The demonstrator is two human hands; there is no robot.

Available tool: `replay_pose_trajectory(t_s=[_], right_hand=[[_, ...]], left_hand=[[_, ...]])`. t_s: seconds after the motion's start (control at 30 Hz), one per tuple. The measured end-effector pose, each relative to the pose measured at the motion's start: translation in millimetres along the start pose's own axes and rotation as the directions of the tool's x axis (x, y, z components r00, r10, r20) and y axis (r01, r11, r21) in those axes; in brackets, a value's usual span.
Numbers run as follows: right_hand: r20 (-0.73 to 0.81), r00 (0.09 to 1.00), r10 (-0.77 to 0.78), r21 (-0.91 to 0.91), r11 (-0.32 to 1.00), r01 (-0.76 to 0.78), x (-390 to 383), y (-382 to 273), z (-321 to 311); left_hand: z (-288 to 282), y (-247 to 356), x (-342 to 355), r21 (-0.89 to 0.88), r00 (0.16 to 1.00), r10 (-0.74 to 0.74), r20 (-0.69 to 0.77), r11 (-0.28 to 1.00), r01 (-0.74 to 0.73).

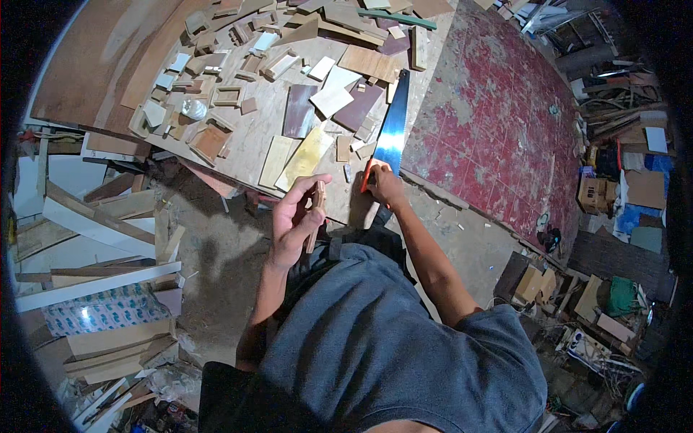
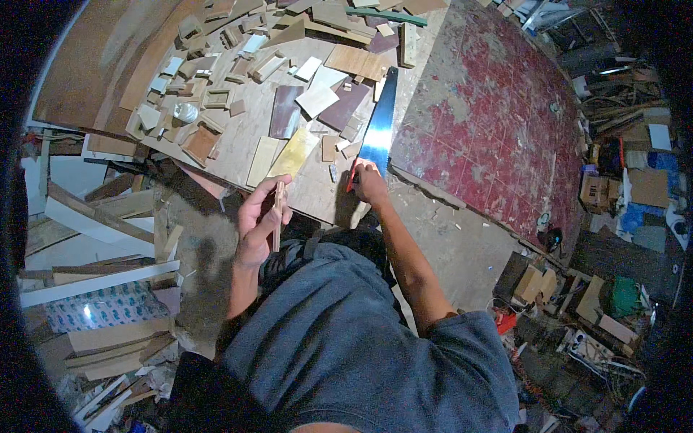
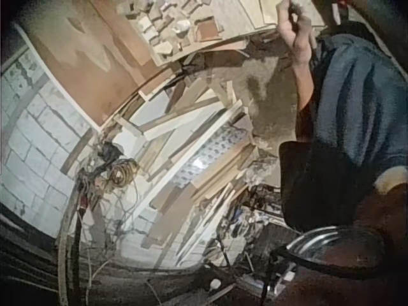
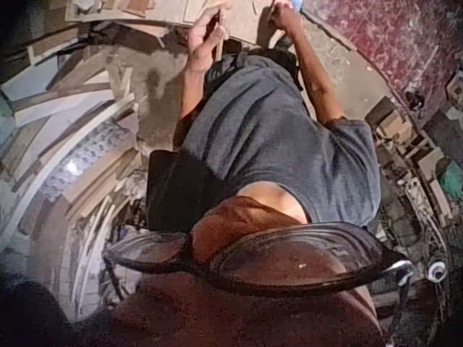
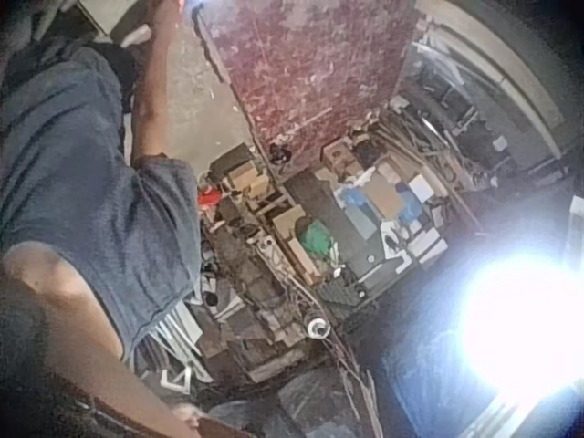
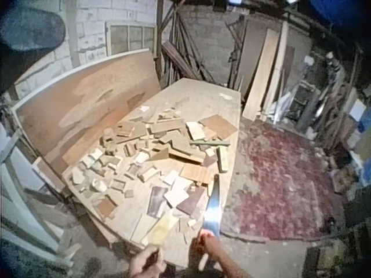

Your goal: Using a hand saw to cut a small piece of wood.

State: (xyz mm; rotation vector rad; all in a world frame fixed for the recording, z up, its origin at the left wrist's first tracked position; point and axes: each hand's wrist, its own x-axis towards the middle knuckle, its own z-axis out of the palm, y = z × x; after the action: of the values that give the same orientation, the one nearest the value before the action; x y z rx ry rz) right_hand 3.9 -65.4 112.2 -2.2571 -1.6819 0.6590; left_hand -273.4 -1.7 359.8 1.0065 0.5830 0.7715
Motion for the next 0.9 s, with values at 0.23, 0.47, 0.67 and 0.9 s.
replay_pose_trajectory(t_s=[0.23,0.47,0.67,0.9], right_hand=[[-0.127,0.987,-0.097,0.915,0.373,0.154,-33.6,-132.6,-153.5],[-0.285,0.865,-0.412,0.713,0.512,0.479,-58.9,-191.9,-231.8],[-0.295,0.862,-0.413,0.603,0.619,0.503,-56.3,-191.1,-241.9],[-0.319,0.836,-0.446,0.508,0.665,0.548,-56.3,-191.7,-250.8]], left_hand=[[4.2,3.5,6.6,0.208,0.993,0.117,0.015,0.971,-0.117],[17.5,13.0,17.9,0.227,0.984,0.173,0.038,0.958,-0.178],[23.6,23.7,22.7,0.394,0.984,0.177,0.030,0.902,-0.174],[27.0,27.3,20.5,0.548,0.975,0.220,-0.008,0.817,-0.180]])
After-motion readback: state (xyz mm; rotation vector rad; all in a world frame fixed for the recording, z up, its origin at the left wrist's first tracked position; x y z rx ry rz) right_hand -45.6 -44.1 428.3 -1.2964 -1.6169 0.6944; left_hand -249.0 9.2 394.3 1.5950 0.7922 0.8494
